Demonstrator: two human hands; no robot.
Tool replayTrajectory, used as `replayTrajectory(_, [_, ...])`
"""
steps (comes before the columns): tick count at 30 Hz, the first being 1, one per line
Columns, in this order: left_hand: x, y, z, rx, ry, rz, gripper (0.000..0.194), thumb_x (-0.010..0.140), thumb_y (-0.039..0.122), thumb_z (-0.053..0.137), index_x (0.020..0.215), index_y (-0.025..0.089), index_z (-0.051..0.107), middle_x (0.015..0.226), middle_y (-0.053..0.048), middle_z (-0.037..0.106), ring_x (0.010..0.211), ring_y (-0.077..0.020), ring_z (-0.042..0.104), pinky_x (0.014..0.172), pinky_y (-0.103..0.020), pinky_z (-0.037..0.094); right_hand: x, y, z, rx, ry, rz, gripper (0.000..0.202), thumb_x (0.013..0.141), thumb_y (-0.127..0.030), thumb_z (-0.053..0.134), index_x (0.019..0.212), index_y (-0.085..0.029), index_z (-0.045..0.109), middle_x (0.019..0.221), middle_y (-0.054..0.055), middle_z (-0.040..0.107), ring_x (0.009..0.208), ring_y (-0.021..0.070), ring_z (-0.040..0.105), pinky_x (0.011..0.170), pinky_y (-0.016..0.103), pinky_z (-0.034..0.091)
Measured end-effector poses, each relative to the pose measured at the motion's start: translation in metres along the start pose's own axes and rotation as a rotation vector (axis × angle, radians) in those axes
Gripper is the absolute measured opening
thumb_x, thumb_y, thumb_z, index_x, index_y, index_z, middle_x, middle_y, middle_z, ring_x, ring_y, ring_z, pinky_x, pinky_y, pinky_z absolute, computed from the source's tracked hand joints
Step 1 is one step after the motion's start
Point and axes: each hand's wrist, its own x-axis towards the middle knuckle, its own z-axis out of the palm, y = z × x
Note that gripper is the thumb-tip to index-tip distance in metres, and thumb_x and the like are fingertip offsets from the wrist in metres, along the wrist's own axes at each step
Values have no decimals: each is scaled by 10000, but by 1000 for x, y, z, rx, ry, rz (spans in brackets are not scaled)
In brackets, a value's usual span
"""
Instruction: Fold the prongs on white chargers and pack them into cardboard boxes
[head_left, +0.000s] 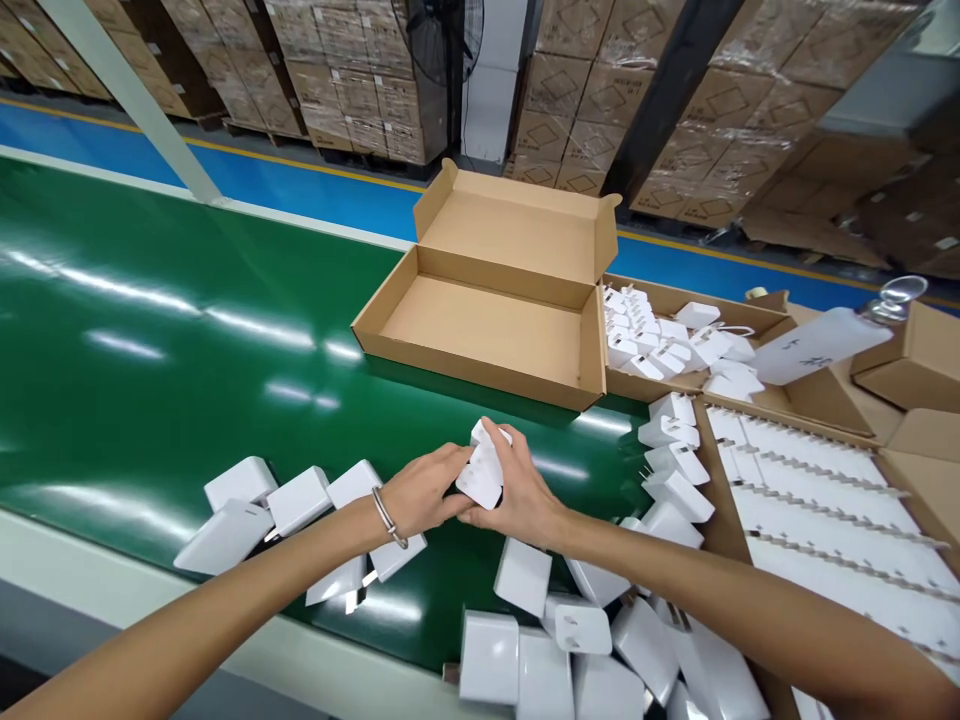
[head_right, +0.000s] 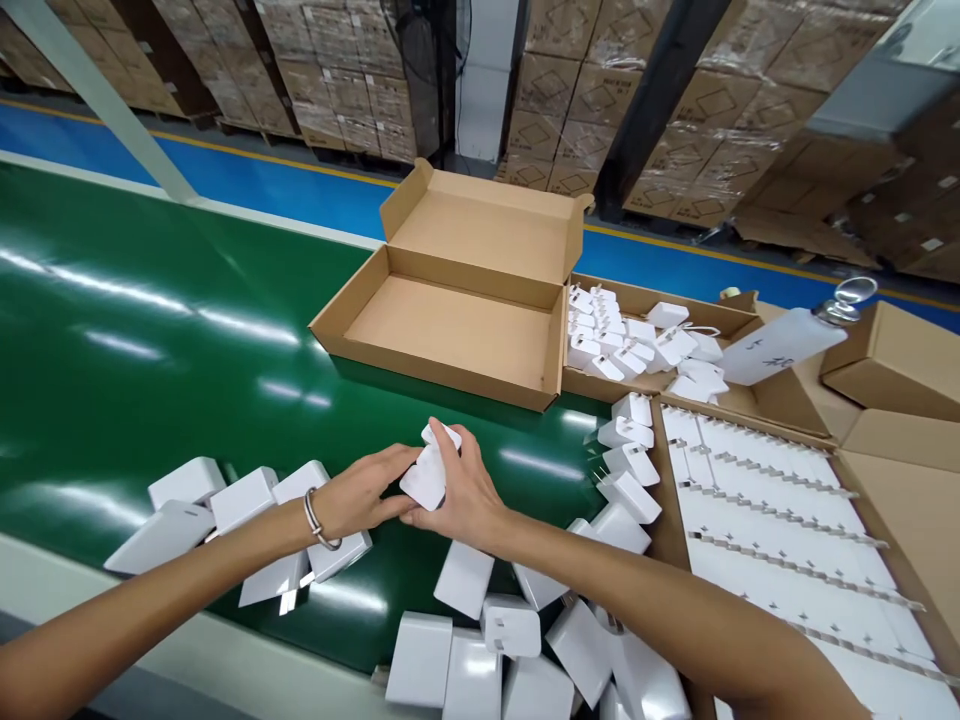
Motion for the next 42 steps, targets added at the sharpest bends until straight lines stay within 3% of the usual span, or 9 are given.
replayTrajectory(3, [-10,9,-19,-54,123,29,490,740,243,533,1206,178,398,1148,-109,490,1039,-235,480,888,-401,400,12,-16,3,333,-67,64,1030,535,-495,697,1346,-255,108,1288,105,298,1166,265,329,941,409,330])
replayTrajectory(8, [-50,30,-36,-201,507,28,1028,555,337,718,1356,247,79,1335,-125,314,1195,-312,344,954,-463,352,21,-75,6,1445,-457,338,631,747,-652,235,1186,-224,384,1177,70,474,1040,246,477,807,367,417])
replayTrajectory(12, [-63,39,-33,-275,760,-72,879,618,267,664,1322,295,138,1132,-84,507,894,-228,571,682,-335,518,29,-111,12,1667,-603,422,588,781,-592,178,1042,-185,512,1072,67,542,972,213,508,777,308,415])
replayTrajectory(17, [-72,42,-40,-240,747,-91,766,657,219,608,1294,266,184,1094,-51,534,752,-158,584,645,-293,507,42,-117,23,1847,-721,401,513,754,-545,339,1071,-174,493,998,35,561,917,149,510,743,216,394])
replayTrajectory(23, [-71,15,-63,-347,761,-30,267,837,308,419,1007,173,574,970,-60,614,859,-181,581,757,-303,476,48,-110,36,1869,-742,377,507,670,-559,476,992,-168,503,944,43,562,889,173,507,839,292,371])
replayTrajectory(28, [-65,-19,-108,-367,1277,-207,363,862,380,359,940,115,594,912,-83,641,850,-183,596,815,-336,459,55,-114,38,1878,-747,405,511,644,-554,485,1024,-213,481,938,26,547,862,168,508,812,275,384])
replayTrajectory(35, [-39,29,-94,504,784,-20,397,826,344,414,1167,149,466,1176,-111,510,1099,-268,434,944,-499,306,71,-107,43,1769,-624,392,490,730,-572,365,1030,-210,503,982,30,576,920,182,522,815,317,395])
replayTrajectory(38, [-34,2,-110,658,854,-227,340,864,264,333,1149,143,474,1172,-138,497,1086,-278,442,912,-518,316,87,-102,24,1601,-570,285,555,696,-636,352,1055,-237,489,1039,34,551,917,210,522,805,371,404])
replayTrajectory(42, [-46,-58,-128,658,912,-357,343,857,292,364,1117,113,497,1133,-162,508,1042,-287,476,869,-483,376,156,-79,-32,1054,-72,-141,525,702,-619,373,1102,-286,447,1133,40,480,977,250,479,799,424,404])
